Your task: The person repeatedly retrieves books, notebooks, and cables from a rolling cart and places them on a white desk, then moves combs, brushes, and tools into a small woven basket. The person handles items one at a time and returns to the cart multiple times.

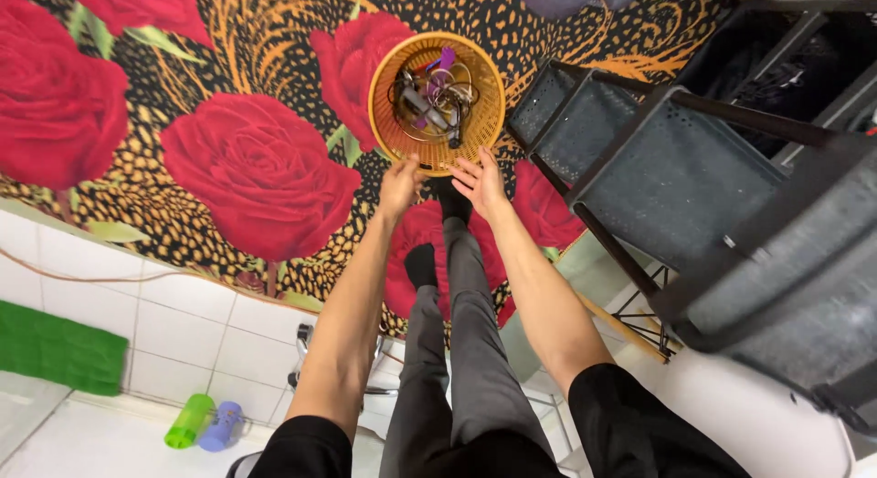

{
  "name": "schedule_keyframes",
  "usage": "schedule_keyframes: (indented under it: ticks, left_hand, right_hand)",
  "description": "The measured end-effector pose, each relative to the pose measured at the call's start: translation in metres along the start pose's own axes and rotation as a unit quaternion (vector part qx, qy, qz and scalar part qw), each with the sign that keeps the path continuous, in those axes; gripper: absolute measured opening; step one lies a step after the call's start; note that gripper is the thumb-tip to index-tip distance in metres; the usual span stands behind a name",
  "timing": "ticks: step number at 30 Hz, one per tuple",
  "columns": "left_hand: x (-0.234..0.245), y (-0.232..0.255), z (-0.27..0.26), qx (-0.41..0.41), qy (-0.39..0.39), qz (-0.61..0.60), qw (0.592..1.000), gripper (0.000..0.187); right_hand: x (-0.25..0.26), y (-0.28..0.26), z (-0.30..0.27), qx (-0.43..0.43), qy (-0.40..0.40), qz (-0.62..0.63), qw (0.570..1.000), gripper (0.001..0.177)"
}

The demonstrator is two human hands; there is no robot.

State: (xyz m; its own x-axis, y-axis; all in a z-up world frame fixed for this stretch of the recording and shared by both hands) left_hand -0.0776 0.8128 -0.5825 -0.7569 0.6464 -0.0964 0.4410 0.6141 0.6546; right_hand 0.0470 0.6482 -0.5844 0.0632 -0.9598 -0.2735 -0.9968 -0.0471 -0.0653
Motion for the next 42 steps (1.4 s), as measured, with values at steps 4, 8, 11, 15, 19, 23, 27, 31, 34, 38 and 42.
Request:
schedule_keyframes:
  ticks: [4,8,11,15,19,23,27,31,34,38,42]
  left_hand:
    - [-0.011,0.013,-0.044,0.018,-0.066,-0.098,0.993,0.021]
    - [-0.014,0.045,-0.114,0.005,-0.063,-0.036,0.997,0.022]
    - [-0.016,0.073,-0.172,0.017,-0.056,-0.027,0.998,0.02]
    - [-0.016,0.101,-0.241,0.006,-0.084,-0.1,0.991,0.024]
    - [-0.022,0.118,-0.316,0.016,-0.052,-0.148,0.988,0.027]
    - [-0.05,0.123,-0.379,0.023,-0.083,-0.208,0.974,0.031]
    - [-0.088,0.117,-0.437,0.032,-0.152,-0.206,0.966,0.033]
    - [-0.143,0.11,-0.487,0.069,-0.222,-0.181,0.956,0.033]
    - [-0.188,0.098,-0.521,0.08,-0.286,-0.137,0.945,0.035]
    - [-0.249,0.067,-0.566,0.109,-0.368,-0.058,0.922,0.041]
    - [-0.305,0.039,-0.605,0.125,-0.449,-0.013,0.885,0.053]
  right_hand:
    - [-0.016,0.007,-0.055,0.025,-0.013,-0.027,0.999,0.077]
    - [-0.028,0.029,-0.117,0.035,-0.024,-0.01,0.999,0.08]
    - [-0.038,0.048,-0.172,0.036,-0.035,0.012,0.999,0.08]
    - [-0.044,0.072,-0.246,0.059,-0.047,0.029,0.997,0.079]
    - [-0.04,0.096,-0.335,0.087,-0.062,0.041,0.993,0.075]
    - [-0.017,0.112,-0.408,0.12,-0.09,0.086,0.985,0.071]
    - [0.028,0.136,-0.476,0.171,-0.095,0.109,0.975,0.07]
    - [0.086,0.161,-0.54,0.226,-0.084,0.174,0.955,0.068]
    - [0.135,0.178,-0.578,0.275,-0.063,0.236,0.93,0.067]
    - [0.214,0.201,-0.617,0.319,-0.06,0.333,0.885,0.061]
    - [0.279,0.218,-0.649,0.359,-0.015,0.39,0.848,0.057]
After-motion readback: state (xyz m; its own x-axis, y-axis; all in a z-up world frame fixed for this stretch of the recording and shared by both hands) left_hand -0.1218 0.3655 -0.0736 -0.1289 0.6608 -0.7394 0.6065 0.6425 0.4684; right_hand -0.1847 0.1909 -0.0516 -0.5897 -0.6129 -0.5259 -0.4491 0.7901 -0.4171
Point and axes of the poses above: each hand's wrist, its own z-axis towards the middle knuckle, its own x-axis out of the back of the hand, y = z × x, the point moved 4 cm from there along z, towards the middle knuckle, and after that the axes turned 12 degrees about -x, right-handed, at the moved point
